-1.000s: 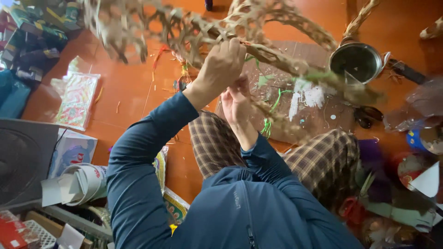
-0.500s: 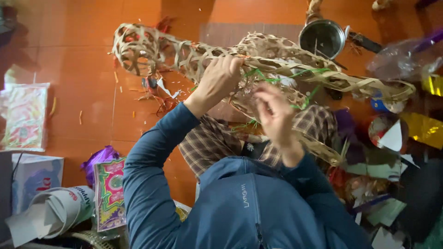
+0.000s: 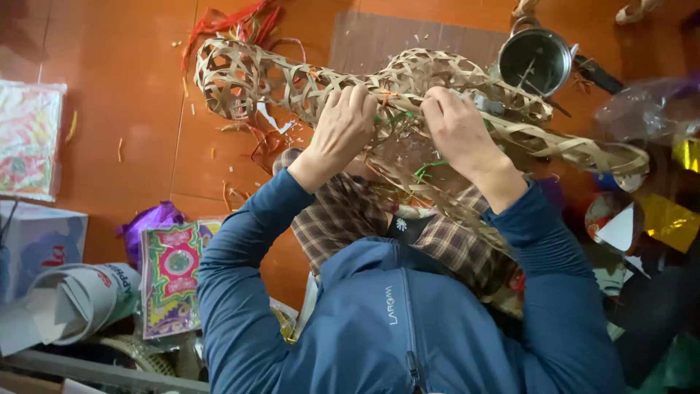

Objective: Assembling a bamboo structure by tying joints with plastic strips and cutting the excess with scissors

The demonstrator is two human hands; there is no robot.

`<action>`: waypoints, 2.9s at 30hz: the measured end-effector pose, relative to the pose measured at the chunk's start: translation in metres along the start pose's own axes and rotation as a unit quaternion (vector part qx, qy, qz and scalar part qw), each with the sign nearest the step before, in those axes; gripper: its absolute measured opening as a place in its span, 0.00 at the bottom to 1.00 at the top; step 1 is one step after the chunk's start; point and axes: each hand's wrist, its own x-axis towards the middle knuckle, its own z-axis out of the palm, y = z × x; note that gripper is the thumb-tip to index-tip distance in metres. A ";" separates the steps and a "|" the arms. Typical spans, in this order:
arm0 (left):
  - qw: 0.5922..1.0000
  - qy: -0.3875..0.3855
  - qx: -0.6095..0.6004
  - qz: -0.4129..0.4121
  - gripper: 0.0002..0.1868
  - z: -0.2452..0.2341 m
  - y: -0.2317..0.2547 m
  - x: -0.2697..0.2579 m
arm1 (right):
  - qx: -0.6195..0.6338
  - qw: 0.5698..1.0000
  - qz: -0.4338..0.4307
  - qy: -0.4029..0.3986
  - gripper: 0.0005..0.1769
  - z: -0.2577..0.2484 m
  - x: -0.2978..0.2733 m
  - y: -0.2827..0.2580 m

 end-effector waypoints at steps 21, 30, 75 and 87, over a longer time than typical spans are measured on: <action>0.892 -0.096 -0.279 -0.342 0.15 -0.053 0.067 -0.143 | 0.069 0.991 -0.046 -0.105 0.23 -0.005 -0.015 -0.099; 0.913 -0.087 -0.222 -0.331 0.06 -0.051 0.114 -0.145 | 0.222 0.970 -0.028 -0.093 0.16 -0.054 -0.032 -0.117; 0.919 -0.209 -0.128 -0.307 0.17 -0.033 0.121 -0.168 | 0.632 0.392 0.667 -0.032 0.11 0.008 -0.082 -0.221; 0.936 -0.198 -0.037 -0.289 0.18 -0.022 0.127 -0.176 | 0.735 0.097 0.671 0.022 0.09 -0.004 -0.066 -0.222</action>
